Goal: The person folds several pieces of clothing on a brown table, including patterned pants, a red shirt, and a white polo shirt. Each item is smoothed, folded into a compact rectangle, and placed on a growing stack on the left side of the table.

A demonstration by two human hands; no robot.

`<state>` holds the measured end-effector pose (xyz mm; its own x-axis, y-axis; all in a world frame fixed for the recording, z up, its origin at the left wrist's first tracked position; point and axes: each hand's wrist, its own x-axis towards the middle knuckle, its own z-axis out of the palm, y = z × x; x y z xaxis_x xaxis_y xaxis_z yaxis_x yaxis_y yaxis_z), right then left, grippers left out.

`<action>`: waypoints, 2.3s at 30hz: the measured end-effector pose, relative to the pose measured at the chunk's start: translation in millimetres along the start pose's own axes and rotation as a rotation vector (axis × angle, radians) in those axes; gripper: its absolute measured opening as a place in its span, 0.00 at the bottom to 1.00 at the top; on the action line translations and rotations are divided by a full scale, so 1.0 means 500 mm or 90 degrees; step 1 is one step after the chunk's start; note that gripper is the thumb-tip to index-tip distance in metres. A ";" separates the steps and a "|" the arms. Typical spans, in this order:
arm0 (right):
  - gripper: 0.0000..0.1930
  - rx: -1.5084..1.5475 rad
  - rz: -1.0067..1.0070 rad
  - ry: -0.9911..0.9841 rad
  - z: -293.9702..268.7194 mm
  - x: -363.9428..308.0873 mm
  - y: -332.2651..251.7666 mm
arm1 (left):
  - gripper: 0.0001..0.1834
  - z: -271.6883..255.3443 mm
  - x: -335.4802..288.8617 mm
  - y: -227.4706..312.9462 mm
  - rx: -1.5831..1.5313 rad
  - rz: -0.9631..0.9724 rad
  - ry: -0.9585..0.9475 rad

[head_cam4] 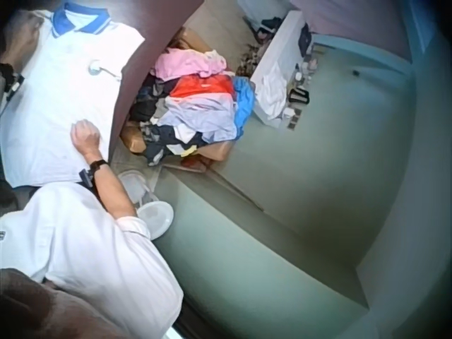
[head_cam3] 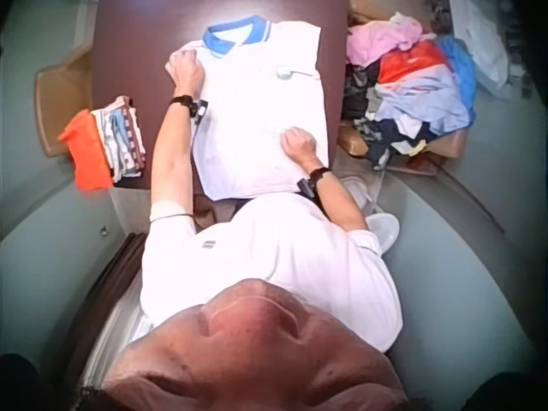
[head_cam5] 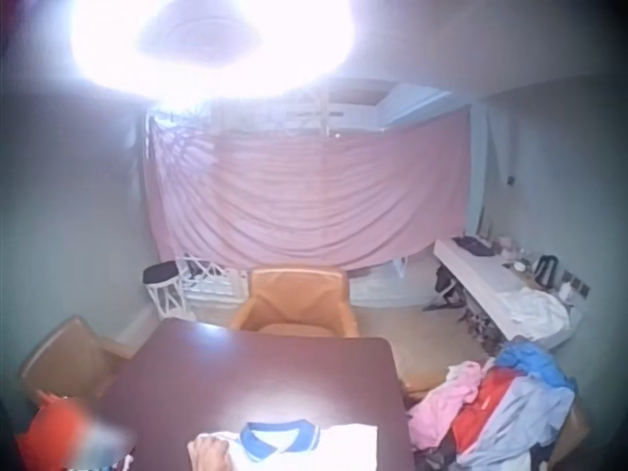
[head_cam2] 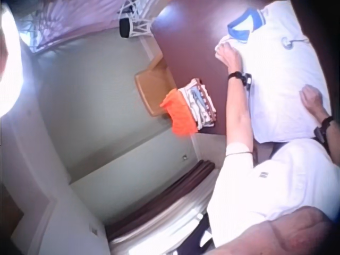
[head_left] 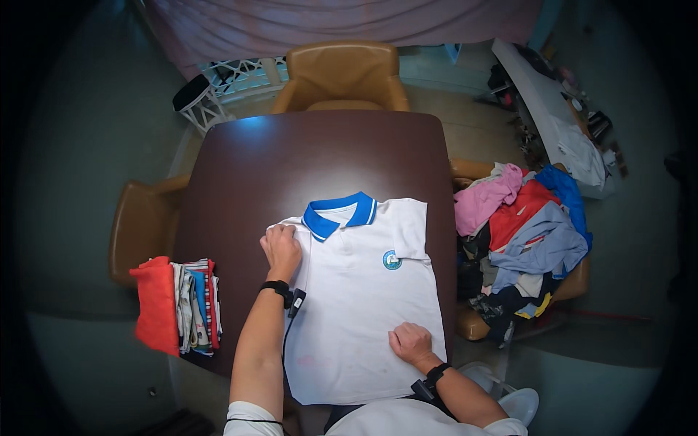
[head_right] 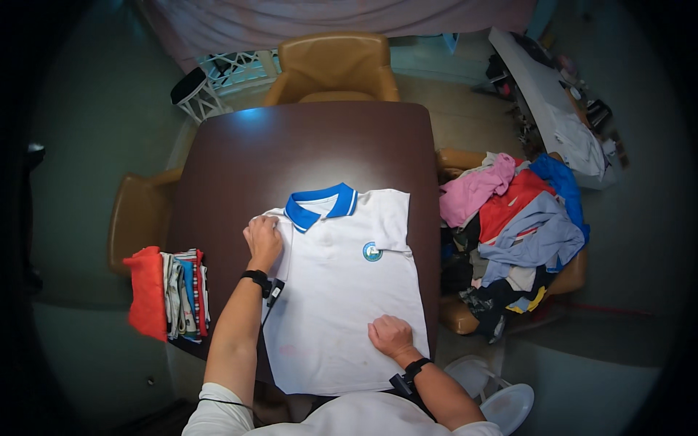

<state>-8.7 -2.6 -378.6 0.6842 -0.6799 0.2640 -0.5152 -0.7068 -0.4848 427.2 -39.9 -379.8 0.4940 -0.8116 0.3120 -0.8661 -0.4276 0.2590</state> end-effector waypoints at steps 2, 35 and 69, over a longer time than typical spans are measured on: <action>0.14 -0.002 -0.009 0.004 0.005 -0.001 -0.001 | 0.11 -0.017 0.017 -0.023 -0.028 0.022 -0.062; 0.13 0.011 -0.017 0.026 -0.001 -0.004 0.009 | 0.45 -0.052 -0.091 -0.030 0.077 0.099 -0.289; 0.12 -0.244 0.092 0.090 -0.040 0.299 0.179 | 0.26 -0.123 -0.265 0.005 0.014 -0.081 -0.022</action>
<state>37.0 -171.4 -365.7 0.5272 -0.7785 0.3406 -0.7730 -0.6058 -0.1882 364.3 90.9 -364.0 0.5970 -0.7636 0.2461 -0.7985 -0.5361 0.2737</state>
